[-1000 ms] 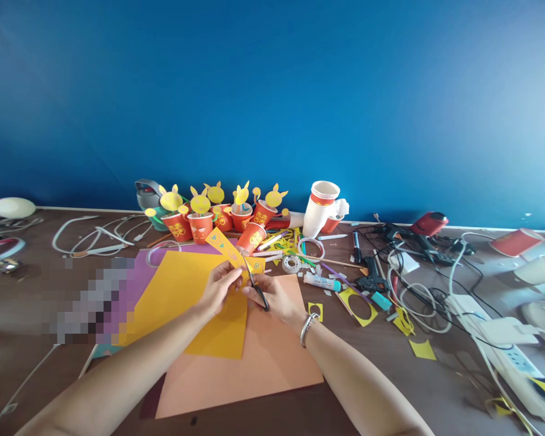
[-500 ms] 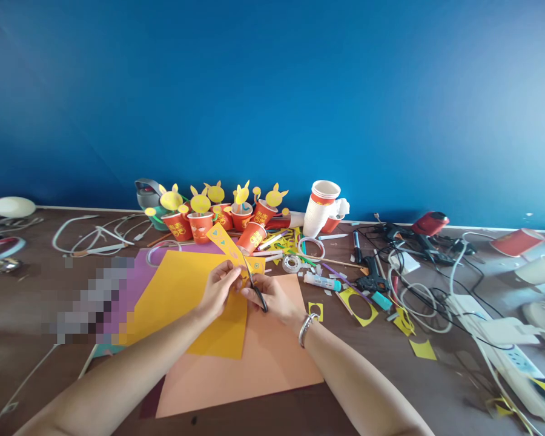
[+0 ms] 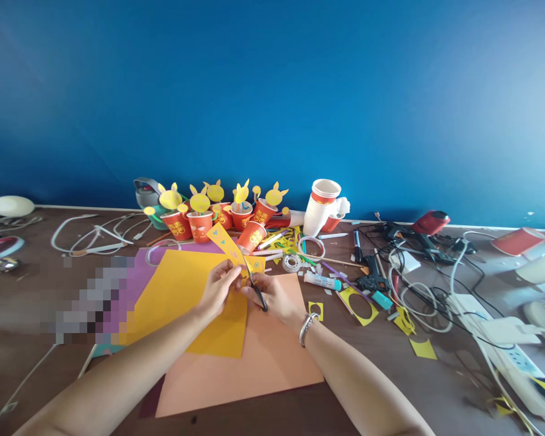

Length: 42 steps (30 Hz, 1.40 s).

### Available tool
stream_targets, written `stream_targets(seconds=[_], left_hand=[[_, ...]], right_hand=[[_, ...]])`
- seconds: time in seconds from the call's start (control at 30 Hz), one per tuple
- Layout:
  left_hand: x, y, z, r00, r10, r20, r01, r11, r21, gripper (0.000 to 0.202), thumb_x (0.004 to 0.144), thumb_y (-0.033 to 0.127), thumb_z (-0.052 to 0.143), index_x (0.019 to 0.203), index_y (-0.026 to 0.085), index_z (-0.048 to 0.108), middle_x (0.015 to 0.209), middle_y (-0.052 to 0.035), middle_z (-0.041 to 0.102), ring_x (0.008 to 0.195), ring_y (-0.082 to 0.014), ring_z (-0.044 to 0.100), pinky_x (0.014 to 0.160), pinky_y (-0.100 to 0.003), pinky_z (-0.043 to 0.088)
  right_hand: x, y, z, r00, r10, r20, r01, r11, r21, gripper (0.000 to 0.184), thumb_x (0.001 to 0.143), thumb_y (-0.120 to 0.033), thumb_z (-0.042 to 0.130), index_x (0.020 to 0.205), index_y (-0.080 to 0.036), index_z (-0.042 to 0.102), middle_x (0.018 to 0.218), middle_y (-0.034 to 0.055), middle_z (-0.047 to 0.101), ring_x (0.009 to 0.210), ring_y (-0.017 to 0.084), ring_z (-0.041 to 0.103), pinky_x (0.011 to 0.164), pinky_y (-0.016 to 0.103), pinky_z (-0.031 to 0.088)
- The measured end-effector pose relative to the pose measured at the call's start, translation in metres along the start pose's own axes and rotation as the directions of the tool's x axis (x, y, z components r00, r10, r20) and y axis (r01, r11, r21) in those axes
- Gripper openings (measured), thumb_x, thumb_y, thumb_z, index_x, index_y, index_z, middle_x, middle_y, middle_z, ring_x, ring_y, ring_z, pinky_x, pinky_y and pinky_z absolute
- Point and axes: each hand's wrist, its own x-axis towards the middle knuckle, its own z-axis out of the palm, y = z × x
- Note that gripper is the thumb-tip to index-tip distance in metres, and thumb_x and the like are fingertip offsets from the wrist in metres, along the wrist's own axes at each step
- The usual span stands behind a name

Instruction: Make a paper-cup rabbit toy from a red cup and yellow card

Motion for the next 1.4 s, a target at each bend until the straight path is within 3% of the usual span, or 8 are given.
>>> stream_targets(seconds=[0.27,0.7,0.97,1.4], left_hand=[[0.004,-0.002,-0.004,1.0,0.0,0.016,0.001,1.0,-0.013,0.03,0.072,0.037,0.07,0.063,0.017,0.05,0.049,0.0054,0.054,0.043,-0.006,0.045,0.044,-0.019,0.033],[0.004,0.0,-0.003,1.0,-0.021,0.012,0.021,1.0,0.022,0.028,0.073,0.039,0.068,0.066,0.017,0.053,0.048,0.0059,0.052,0.043,-0.0067,0.045,0.044,-0.019,0.033],[0.006,0.0,-0.005,0.998,0.03,0.046,-0.035,0.994,0.103,0.027,0.075,0.04,0.065,0.069,0.015,0.058,0.046,0.0048,0.051,0.044,-0.0076,0.045,0.045,-0.02,0.035],[0.008,0.002,-0.006,0.999,0.005,0.052,-0.01,0.995,0.1,0.027,0.074,0.04,0.066,0.067,0.016,0.056,0.047,0.0052,0.051,0.043,-0.0074,0.045,0.043,-0.02,0.034]], right_hand=[[0.0,-0.006,0.0,1.0,0.012,0.009,-0.012,0.999,0.033,0.038,0.077,-0.052,0.068,0.077,-0.017,0.053,0.051,-0.0074,0.043,0.039,0.004,0.033,0.035,0.018,0.024],[0.0,-0.01,-0.001,0.999,0.036,-0.007,-0.036,0.999,0.023,0.037,0.077,-0.05,0.068,0.076,-0.017,0.052,0.05,-0.0079,0.041,0.039,0.004,0.032,0.035,0.018,0.023],[0.0,-0.008,-0.001,0.999,0.032,0.021,-0.033,0.999,0.038,0.034,0.078,-0.047,0.068,0.08,-0.016,0.054,0.052,-0.0066,0.046,0.04,0.005,0.037,0.036,0.018,0.027],[0.0,-0.012,-0.002,0.999,0.044,0.01,-0.045,0.999,0.029,0.035,0.077,-0.046,0.07,0.075,-0.017,0.051,0.052,-0.0078,0.04,0.041,0.004,0.03,0.038,0.019,0.021]])
